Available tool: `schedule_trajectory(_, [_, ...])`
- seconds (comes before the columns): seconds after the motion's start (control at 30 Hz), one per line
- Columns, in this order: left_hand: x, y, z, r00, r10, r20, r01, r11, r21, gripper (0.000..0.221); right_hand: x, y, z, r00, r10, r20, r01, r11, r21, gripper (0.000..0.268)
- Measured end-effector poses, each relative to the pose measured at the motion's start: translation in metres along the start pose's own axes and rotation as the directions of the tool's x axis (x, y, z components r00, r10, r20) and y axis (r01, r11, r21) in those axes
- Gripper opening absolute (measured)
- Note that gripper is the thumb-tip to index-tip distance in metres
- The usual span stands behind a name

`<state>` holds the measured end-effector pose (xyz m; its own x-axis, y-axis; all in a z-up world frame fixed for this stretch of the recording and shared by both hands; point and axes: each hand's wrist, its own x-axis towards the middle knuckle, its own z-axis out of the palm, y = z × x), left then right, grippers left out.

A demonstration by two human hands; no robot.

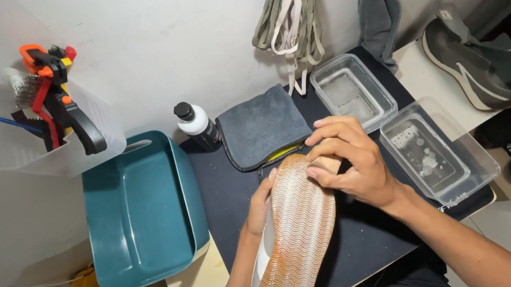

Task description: Brushing the sole of a sneaker using a hand brush to clean or prepare it.

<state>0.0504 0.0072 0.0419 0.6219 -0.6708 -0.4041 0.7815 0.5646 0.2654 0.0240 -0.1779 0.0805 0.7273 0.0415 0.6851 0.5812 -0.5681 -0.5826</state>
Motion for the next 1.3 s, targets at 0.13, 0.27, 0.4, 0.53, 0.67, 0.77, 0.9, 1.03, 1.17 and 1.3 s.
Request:
schedule_trajectory(0.13, [0.008, -0.001, -0.014, 0.999, -0.04, -0.004, 0.04, 0.992, 0.12, 0.041, -0.012, -0.048, 0.014, 0.994, -0.085, 0.065, 0.085, 0.996, -0.004, 0.019])
schedule_trajectory(0.27, [-0.004, 0.001, 0.003, 0.997, -0.072, -0.018, 0.073, 0.993, 0.093, 0.038, -0.053, -0.106, 0.037, 0.938, -0.268, 0.219, 0.228, 0.955, 0.19, 0.013])
schedule_trajectory(0.4, [0.016, -0.003, -0.035, 0.997, -0.075, 0.018, 0.072, 0.99, 0.125, 0.039, -0.035, -0.092, 0.027, 0.92, -0.302, 0.249, 0.253, 0.944, 0.211, 0.018])
schedule_trajectory(0.53, [0.005, -0.003, -0.028, 0.993, -0.111, 0.04, 0.1, 0.973, 0.208, 0.042, -0.005, -0.028, 0.012, 0.977, -0.171, 0.125, 0.164, 0.985, 0.06, 0.015])
schedule_trajectory(0.67, [0.001, -0.013, -0.014, 0.99, -0.134, 0.051, 0.116, 0.958, 0.261, 0.04, 0.003, 0.005, 0.002, 0.979, 0.198, 0.037, -0.201, 0.974, 0.102, 0.016])
schedule_trajectory(0.77, [0.004, -0.015, -0.012, 0.987, -0.146, 0.073, 0.121, 0.954, 0.273, 0.041, 0.006, -0.006, 0.002, 0.964, 0.26, 0.06, -0.266, 0.95, 0.165, 0.016])
schedule_trajectory(0.9, [-0.008, -0.015, 0.008, 0.993, -0.094, 0.075, 0.082, 0.986, 0.147, 0.036, 0.003, -0.053, 0.005, 0.991, 0.054, 0.121, -0.07, 0.989, 0.127, 0.016])
schedule_trajectory(1.03, [0.015, -0.005, -0.04, 0.952, -0.283, 0.117, 0.275, 0.958, 0.081, 0.052, -0.029, -0.103, 0.014, 0.887, -0.264, 0.379, 0.238, 0.964, 0.115, 0.017])
schedule_trajectory(1.17, [0.02, -0.006, -0.041, 0.995, -0.086, 0.051, 0.066, 0.949, 0.308, 0.046, -0.059, -0.124, 0.02, 0.855, -0.258, 0.45, 0.105, 0.935, 0.338, 0.019])
schedule_trajectory(1.3, [0.033, -0.009, -0.058, 0.987, -0.134, 0.082, 0.125, 0.986, 0.114, 0.034, -0.022, -0.087, 0.006, 0.881, -0.305, 0.362, 0.255, 0.95, 0.179, 0.016])
